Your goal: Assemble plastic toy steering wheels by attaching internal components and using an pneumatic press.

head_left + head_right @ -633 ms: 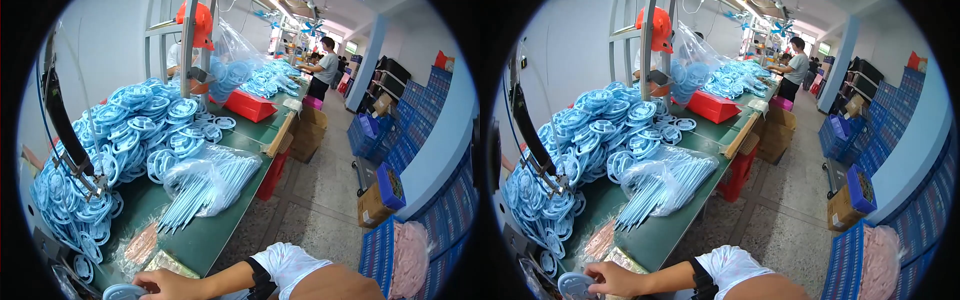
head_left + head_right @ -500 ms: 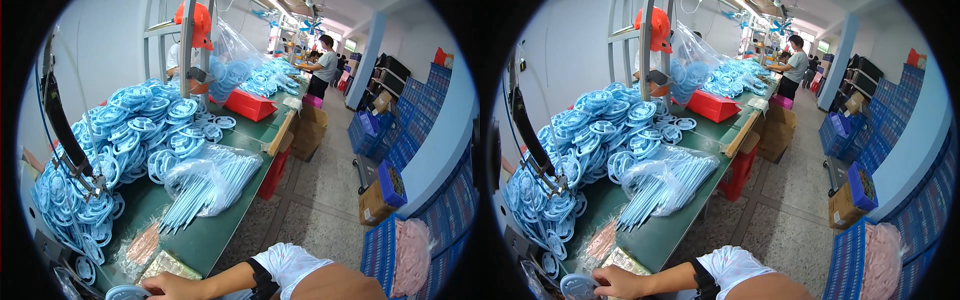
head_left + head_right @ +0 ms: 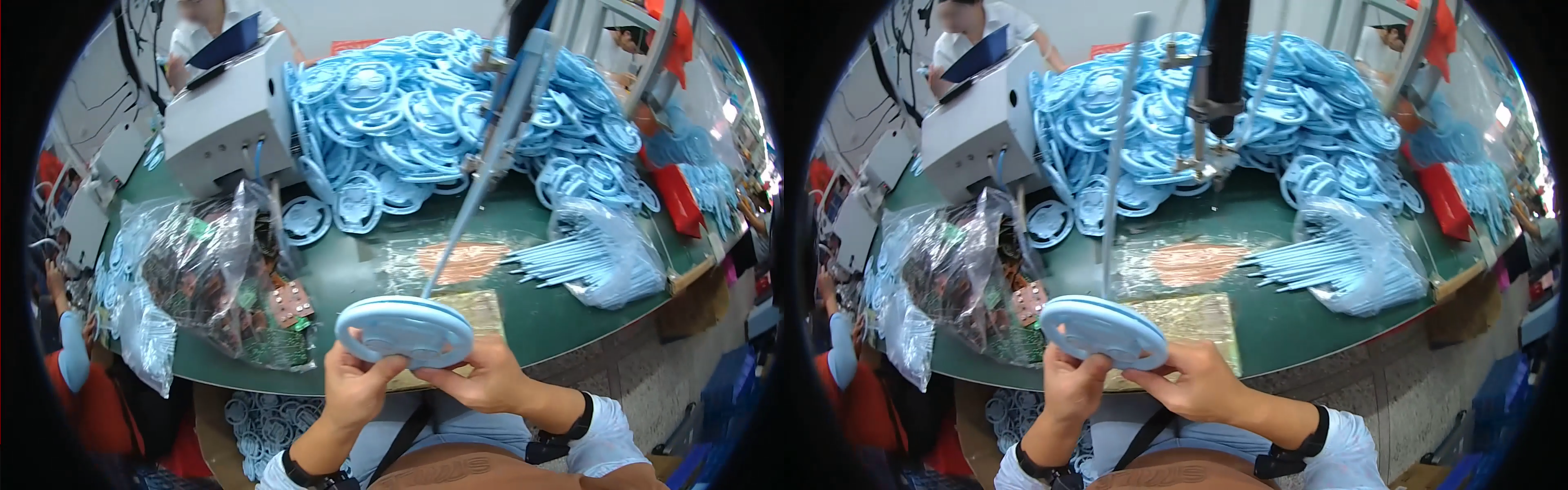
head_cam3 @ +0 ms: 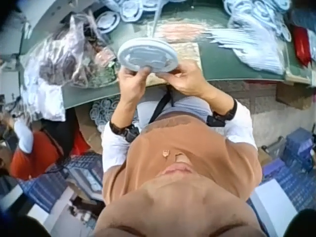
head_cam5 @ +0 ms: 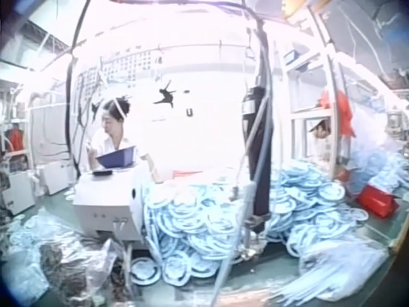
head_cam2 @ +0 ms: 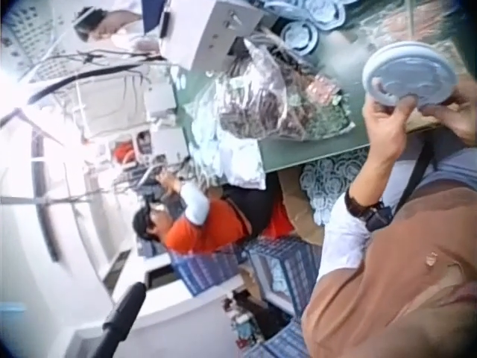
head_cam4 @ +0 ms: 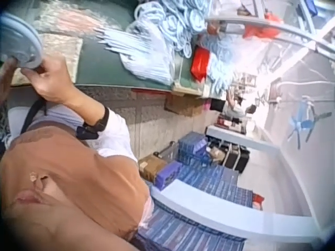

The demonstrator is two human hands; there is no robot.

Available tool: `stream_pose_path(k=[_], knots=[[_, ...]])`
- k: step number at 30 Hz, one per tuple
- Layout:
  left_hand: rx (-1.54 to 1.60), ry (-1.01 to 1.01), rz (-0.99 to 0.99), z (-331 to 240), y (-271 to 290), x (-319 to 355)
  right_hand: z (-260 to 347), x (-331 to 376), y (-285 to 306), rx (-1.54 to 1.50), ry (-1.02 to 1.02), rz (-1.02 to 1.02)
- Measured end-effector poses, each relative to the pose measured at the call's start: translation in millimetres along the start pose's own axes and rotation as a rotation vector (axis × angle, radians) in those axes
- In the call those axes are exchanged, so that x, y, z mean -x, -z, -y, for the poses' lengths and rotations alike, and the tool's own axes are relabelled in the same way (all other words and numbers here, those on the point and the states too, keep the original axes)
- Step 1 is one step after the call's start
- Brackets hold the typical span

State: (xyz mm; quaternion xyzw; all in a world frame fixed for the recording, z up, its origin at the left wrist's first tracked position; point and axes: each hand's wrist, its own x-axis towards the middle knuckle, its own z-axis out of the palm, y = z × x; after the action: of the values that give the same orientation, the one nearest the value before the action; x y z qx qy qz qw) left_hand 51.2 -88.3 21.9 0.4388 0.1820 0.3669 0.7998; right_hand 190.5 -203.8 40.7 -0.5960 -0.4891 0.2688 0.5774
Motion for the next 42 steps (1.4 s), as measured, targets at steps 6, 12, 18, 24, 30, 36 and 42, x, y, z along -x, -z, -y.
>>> stream_pose_path(k=[6, 12, 18, 24, 30, 36, 42], knots=[[-0.114, -0.031, 0.145, -9.2, 12.8, 0.5, 10.8, -8.9, 6.3, 0.041, -0.101, 0.141], [-0.152, -0.086, 0.190, -4.7, 15.3, -6.2, 40.6, -35.3, 29.8, 0.155, 0.286, 0.072], [-0.425, 0.161, 0.195, -3.3, 30.1, -11.2, 28.2, -41.2, 22.1, 0.281, 0.301, 0.067], [-0.908, -0.292, 0.490, -24.0, 28.6, -47.2, -13.0, -25.6, 36.4, 0.909, 0.680, 0.244], [-1.384, -0.398, 0.836, 10.9, 20.1, -43.7, -33.8, -5.7, 29.3, 0.807, 0.583, 0.403], [-1.523, -0.217, 0.948, -22.6, 15.7, -56.4, -11.7, -34.8, 63.0, 0.729, 0.626, 0.199], [-1.372, -0.327, 0.951, -19.5, 31.2, -62.0, 47.2, -149.5, 129.7, 0.433, 0.551, -0.648]])
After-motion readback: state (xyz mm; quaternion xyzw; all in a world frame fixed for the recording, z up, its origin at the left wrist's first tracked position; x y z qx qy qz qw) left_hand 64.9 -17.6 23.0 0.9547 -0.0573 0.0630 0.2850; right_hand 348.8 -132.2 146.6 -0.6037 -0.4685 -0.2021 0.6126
